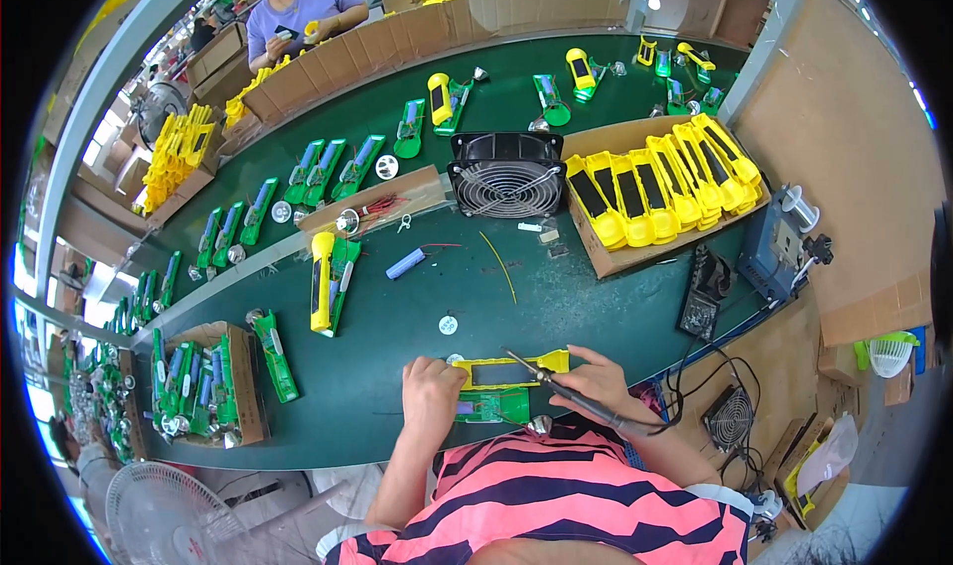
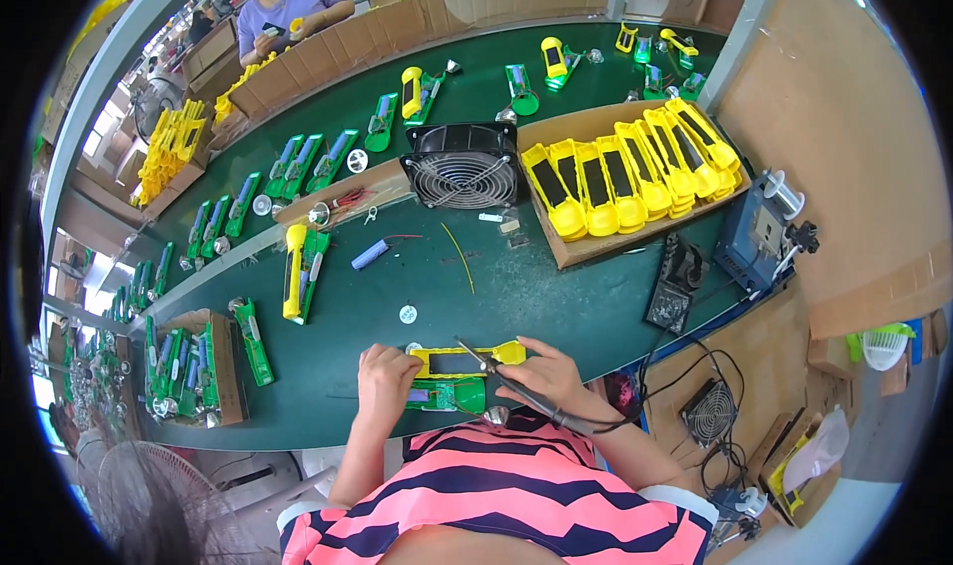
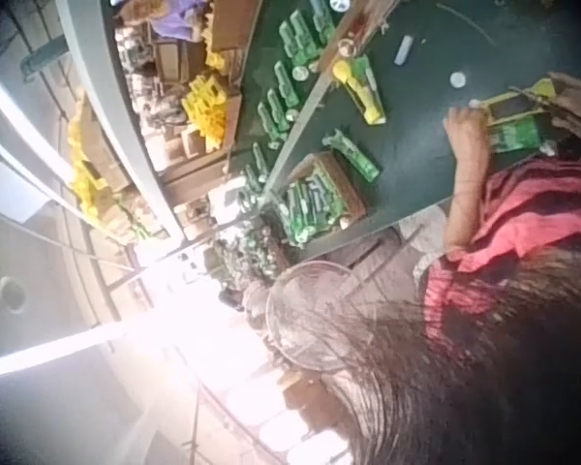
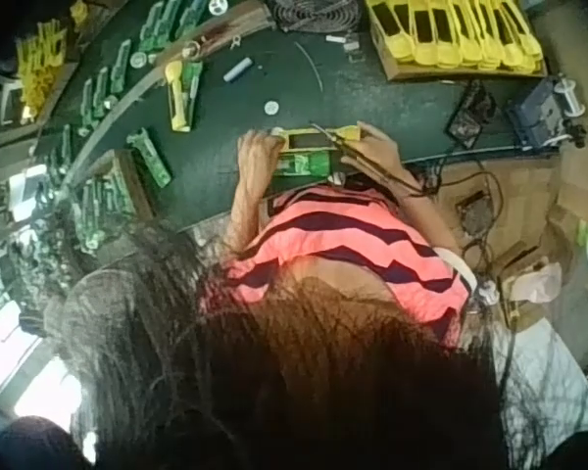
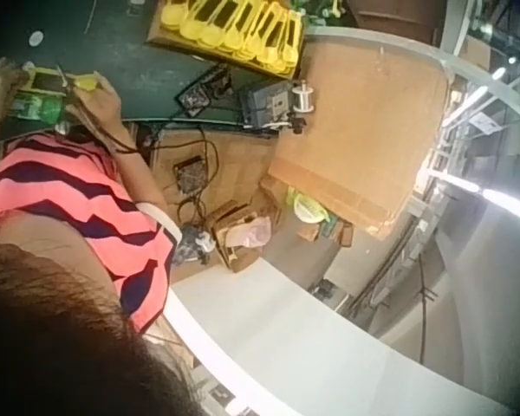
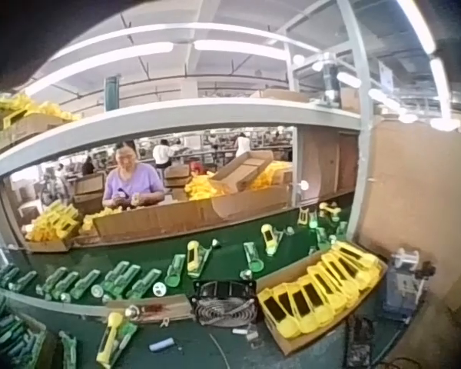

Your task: Soldering wires and electronic components inside yellow plastic flashlight housings at a factory workstation.

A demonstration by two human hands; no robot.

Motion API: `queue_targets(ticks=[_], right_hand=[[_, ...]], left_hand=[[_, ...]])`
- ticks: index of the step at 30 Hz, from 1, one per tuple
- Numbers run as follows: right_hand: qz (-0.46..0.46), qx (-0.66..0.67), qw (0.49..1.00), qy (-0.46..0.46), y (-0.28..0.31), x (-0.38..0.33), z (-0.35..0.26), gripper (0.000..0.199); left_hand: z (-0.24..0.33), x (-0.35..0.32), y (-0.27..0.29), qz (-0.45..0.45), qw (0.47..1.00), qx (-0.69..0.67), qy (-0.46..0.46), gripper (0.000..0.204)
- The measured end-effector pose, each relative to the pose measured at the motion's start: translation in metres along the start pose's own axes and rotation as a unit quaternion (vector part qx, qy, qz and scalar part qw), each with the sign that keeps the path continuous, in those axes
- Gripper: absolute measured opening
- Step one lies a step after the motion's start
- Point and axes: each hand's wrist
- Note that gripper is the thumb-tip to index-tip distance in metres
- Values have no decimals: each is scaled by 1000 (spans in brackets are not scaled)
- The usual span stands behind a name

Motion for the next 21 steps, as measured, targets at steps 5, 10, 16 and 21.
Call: queue_targets(ticks=[5,10,16,21], right_hand=[[128,380,866,-298,-27,12,-14,19],[166,483,778,-367,-38,18,-7,12],[156,494,759,-395,-37,25,-6,11],[145,476,765,-409,-39,30,-8,10]], left_hand=[[-12,12,3,-117,993,21,-16,5],[-14,19,2,-166,984,38,-43,4],[-9,18,1,-192,973,120,-49,6],[-10,18,-3,-180,974,124,-51,7]])
Point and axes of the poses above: each hand's wrist, its own x-axis towards the middle knuckle, its own y-axis out of the back of the hand, z = x × y, and after that the axes turned 6 degrees about -z, right-handed
